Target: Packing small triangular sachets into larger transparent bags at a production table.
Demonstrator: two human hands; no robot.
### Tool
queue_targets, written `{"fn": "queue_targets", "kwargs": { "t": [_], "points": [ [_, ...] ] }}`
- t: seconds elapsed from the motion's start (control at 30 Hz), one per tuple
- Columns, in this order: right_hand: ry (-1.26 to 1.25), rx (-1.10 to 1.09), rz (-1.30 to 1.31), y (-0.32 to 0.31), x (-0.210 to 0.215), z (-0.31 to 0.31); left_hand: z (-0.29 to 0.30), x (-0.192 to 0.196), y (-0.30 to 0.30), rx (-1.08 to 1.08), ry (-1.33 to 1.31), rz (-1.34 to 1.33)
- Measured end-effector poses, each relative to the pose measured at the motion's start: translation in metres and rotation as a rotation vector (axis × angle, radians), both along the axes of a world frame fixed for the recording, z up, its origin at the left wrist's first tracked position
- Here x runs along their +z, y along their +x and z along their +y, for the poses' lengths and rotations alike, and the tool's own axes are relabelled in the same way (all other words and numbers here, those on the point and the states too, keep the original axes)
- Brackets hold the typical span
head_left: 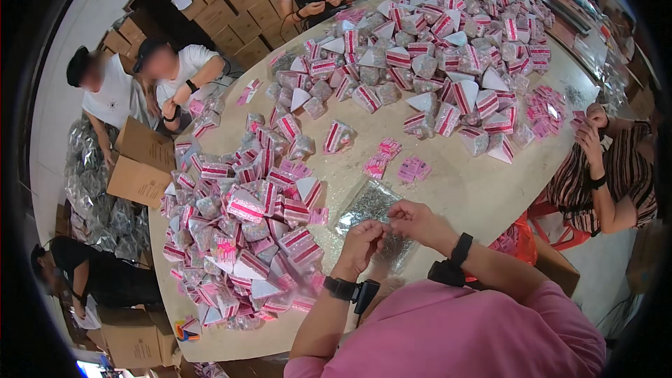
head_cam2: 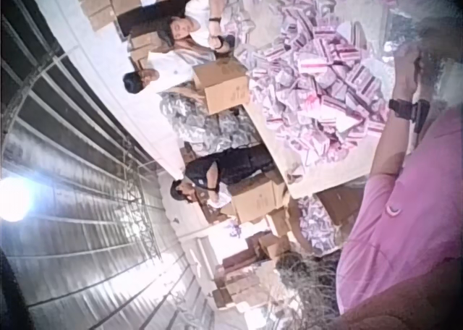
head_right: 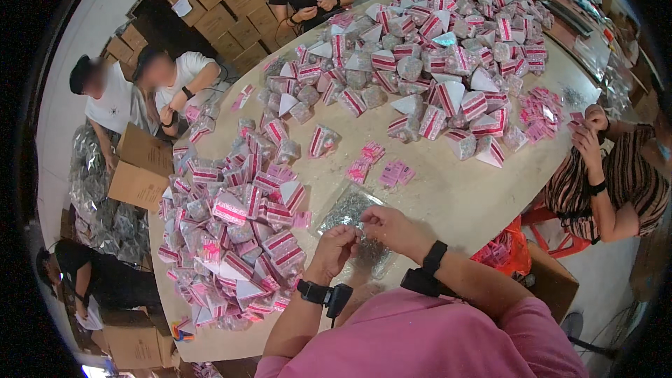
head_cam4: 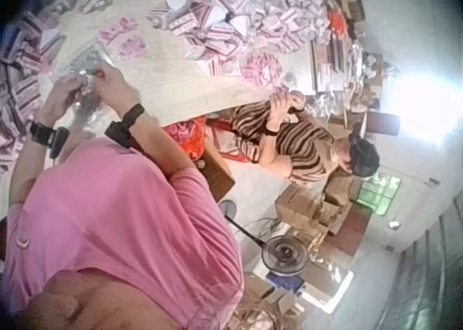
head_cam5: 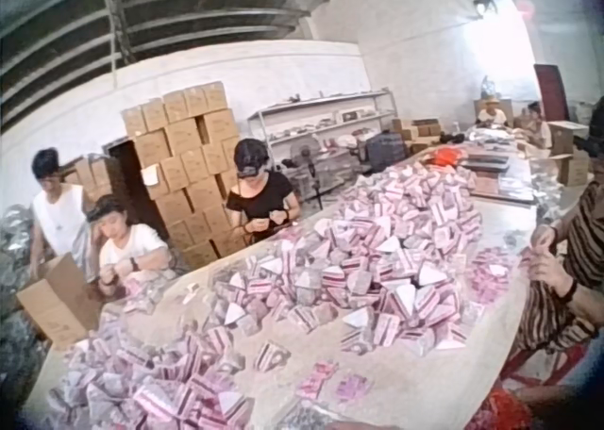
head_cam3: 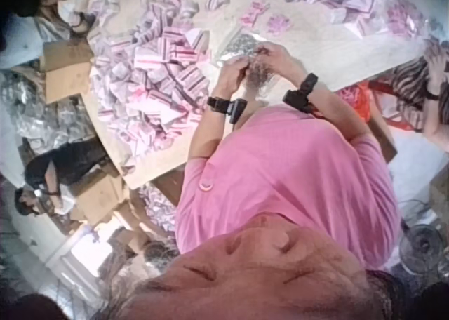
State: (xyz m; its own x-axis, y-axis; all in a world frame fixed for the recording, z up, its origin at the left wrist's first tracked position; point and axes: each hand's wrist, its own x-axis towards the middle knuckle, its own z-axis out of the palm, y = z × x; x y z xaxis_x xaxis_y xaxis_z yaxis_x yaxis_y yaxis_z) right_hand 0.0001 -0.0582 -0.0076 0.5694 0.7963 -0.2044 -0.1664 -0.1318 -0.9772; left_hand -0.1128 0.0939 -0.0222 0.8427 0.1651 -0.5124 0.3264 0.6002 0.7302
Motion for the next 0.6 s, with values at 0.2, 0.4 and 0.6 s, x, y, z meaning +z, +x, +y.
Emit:
{"fn": "queue_targets", "kwargs": {
  "t": [0.2,0.4,0.6],
  "points": [
    [-0.024,-0.062,-0.082,-0.004,0.008,0.008,-0.003,0.006,-0.001,-0.019,-0.055,-0.045],
    [-0.07,-0.182,-0.234,-0.009,0.025,0.005,-0.01,0.009,0.004,0.006,-0.005,-0.028],
    [-0.162,-0.18,-0.173,-0.007,0.02,0.001,-0.014,0.004,0.003,0.059,0.025,-0.004]
  ]
}}
